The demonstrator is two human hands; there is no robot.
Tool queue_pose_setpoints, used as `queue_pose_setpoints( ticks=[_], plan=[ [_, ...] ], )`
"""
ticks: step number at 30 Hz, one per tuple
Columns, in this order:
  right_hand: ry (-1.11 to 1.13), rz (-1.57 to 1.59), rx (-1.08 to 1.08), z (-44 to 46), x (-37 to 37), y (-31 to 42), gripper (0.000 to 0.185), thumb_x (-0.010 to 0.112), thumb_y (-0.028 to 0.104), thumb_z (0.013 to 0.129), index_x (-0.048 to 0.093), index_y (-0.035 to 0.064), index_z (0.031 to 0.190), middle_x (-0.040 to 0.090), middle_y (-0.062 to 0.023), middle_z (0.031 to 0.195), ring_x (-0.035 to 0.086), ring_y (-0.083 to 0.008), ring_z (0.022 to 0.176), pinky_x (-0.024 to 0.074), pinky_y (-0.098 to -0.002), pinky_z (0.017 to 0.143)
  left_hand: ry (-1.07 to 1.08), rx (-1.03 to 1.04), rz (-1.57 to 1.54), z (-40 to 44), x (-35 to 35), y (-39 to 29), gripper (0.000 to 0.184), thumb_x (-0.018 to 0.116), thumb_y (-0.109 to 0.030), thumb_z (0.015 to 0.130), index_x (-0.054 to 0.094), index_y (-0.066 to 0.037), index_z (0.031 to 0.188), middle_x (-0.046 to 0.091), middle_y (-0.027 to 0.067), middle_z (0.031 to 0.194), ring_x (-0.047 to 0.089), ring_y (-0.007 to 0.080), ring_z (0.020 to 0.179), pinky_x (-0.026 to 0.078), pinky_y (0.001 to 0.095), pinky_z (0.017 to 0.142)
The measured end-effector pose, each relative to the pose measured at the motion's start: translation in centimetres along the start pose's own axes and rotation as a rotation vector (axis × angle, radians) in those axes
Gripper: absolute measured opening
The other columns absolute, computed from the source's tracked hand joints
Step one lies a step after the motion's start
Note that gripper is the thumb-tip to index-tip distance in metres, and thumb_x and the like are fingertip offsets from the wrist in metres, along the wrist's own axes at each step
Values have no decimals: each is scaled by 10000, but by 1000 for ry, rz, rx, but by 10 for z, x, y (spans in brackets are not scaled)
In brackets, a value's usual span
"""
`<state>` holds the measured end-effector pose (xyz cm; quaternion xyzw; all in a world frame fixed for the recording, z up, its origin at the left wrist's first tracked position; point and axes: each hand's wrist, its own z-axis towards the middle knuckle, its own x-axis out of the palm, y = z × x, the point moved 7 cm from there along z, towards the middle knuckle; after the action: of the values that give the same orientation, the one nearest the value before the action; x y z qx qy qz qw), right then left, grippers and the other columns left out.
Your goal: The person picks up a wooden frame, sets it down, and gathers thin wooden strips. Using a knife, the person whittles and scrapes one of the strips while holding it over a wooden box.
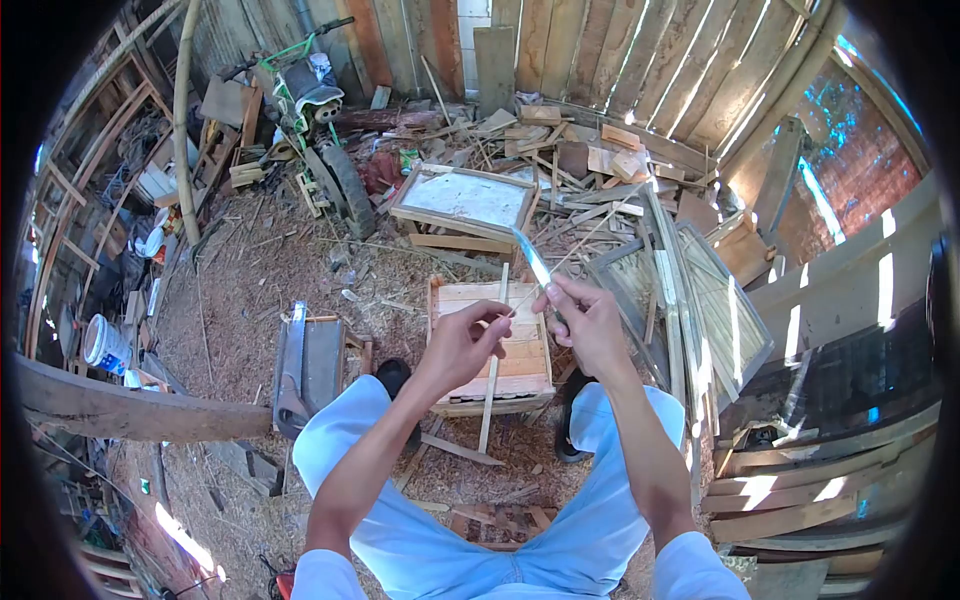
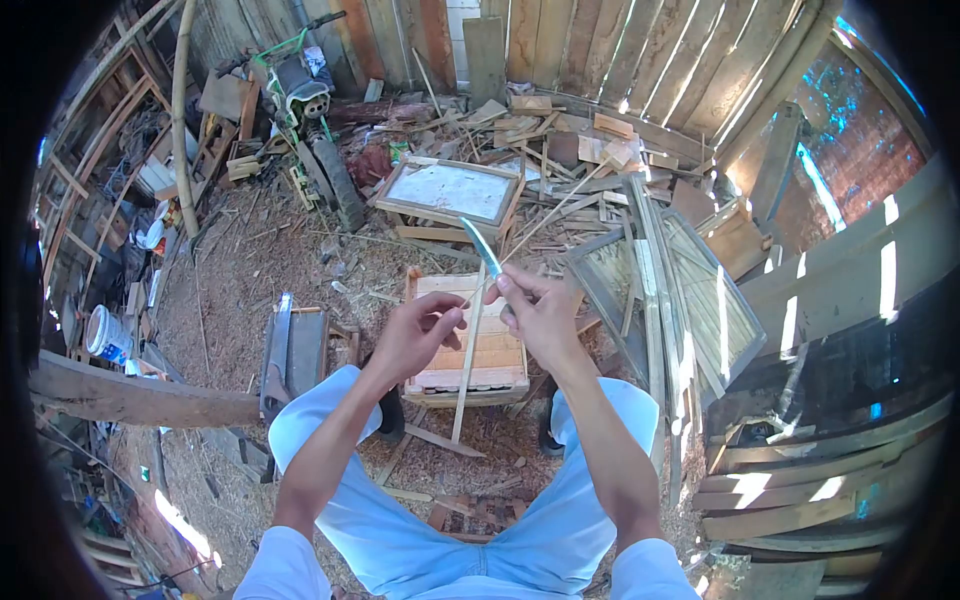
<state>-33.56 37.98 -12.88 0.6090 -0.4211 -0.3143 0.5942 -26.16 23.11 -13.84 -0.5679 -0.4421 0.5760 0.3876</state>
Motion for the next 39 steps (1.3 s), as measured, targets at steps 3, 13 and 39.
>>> queue_pose_setpoints(
  ticks=[3,13,39],
  plan=[
    [91,41,31,-6,14,0,280,532,141,954,591,-29,1169,619,-72,827,427,-62,539,313,-176,419,4,-125,-275,8,7,12,179,578,-147,929,649,8,985,637,26,798,573,70,691,455,230,608],
    [53,153,120,-8,-4,5,253,539,140,953,606,-30,1128,615,-60,828,415,-47,522,301,-165,405,-111,-37,-37,-6,-8,5,154,619,-143,902,667,-1,938,614,1,725,542,56,673,423,214,611],
    [-212,111,-10,-1,-94,27,321,521,161,956,542,-15,1224,585,-37,777,410,-45,497,310,-174,390,-71,-153,-96,-11,-34,43,173,585,-153,921,669,-2,923,563,-23,678,489,53,625,397,215,579]
  ],
)
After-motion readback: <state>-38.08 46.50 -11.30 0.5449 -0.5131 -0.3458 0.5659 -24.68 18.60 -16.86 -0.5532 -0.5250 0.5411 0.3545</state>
